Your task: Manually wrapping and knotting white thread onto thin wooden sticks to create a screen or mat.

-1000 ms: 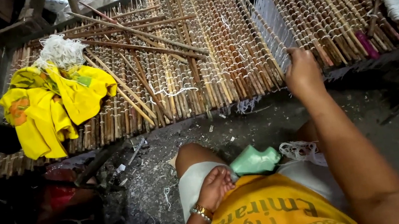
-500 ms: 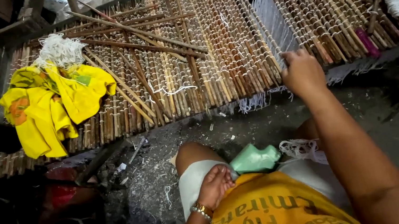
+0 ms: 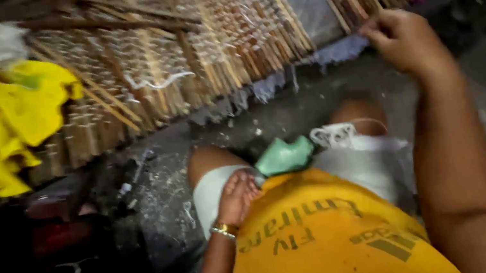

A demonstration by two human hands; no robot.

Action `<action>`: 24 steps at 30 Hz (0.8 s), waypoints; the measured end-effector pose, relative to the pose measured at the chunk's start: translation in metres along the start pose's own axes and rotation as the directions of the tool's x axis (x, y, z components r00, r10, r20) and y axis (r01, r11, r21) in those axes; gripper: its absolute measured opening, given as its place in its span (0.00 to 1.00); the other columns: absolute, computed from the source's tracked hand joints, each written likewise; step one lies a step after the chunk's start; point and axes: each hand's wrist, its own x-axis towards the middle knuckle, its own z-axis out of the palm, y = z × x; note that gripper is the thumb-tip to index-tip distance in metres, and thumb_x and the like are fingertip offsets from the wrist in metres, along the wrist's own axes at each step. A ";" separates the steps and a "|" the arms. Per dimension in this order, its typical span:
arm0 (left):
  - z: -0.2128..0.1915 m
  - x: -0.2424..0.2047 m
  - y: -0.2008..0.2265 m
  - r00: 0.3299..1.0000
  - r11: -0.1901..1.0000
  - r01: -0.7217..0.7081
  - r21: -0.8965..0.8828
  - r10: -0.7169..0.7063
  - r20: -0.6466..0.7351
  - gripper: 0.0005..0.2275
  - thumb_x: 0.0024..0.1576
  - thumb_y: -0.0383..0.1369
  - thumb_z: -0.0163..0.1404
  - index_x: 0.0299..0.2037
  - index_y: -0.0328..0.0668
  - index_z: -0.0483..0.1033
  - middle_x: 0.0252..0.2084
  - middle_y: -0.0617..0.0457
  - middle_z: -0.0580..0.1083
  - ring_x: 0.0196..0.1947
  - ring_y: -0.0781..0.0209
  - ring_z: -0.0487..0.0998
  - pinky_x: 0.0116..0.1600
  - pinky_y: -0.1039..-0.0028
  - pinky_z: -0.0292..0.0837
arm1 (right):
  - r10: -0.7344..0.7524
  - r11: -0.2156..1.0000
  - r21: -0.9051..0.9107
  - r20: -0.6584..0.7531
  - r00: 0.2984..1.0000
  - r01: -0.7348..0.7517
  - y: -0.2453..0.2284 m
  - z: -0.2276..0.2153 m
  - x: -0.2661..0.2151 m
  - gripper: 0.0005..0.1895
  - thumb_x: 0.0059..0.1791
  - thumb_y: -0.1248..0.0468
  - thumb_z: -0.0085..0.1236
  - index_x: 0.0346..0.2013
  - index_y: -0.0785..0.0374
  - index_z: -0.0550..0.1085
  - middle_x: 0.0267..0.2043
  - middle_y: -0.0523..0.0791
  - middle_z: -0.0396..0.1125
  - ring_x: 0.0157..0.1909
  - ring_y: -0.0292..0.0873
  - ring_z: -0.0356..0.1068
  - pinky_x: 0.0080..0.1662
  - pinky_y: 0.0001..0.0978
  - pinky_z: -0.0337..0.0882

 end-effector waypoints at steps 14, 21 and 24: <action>0.013 -0.006 0.015 1.000 1.000 0.026 0.003 -0.026 0.011 0.07 0.67 0.33 0.46 0.40 0.40 0.73 0.29 0.52 0.71 0.29 0.64 0.73 0.41 0.70 0.80 | 0.742 0.415 -0.180 0.634 0.217 -0.892 0.105 0.061 -0.120 0.09 0.53 0.69 0.46 0.44 0.72 0.71 0.33 0.59 0.68 0.28 0.54 0.71 0.32 0.46 0.76; 0.003 0.005 -0.011 1.000 1.000 -0.006 0.002 0.006 -0.019 0.07 0.64 0.31 0.50 0.47 0.37 0.73 0.38 0.47 0.76 0.34 0.60 0.78 0.41 0.70 0.82 | 0.193 0.608 -0.458 0.878 0.439 0.648 0.284 0.108 -0.106 0.05 0.30 0.58 0.61 0.16 0.39 0.78 0.24 0.34 0.73 0.27 0.33 0.71 0.34 0.27 0.70; 0.039 0.000 0.017 1.000 0.969 0.013 0.248 -0.015 0.004 0.11 0.62 0.38 0.52 0.48 0.39 0.75 0.46 0.49 0.77 0.44 0.61 0.79 0.48 0.72 0.79 | 0.398 0.799 -0.599 0.462 0.793 -0.052 0.120 0.066 -0.083 0.08 0.45 0.55 0.58 0.35 0.47 0.82 0.36 0.42 0.81 0.35 0.33 0.74 0.38 0.39 0.71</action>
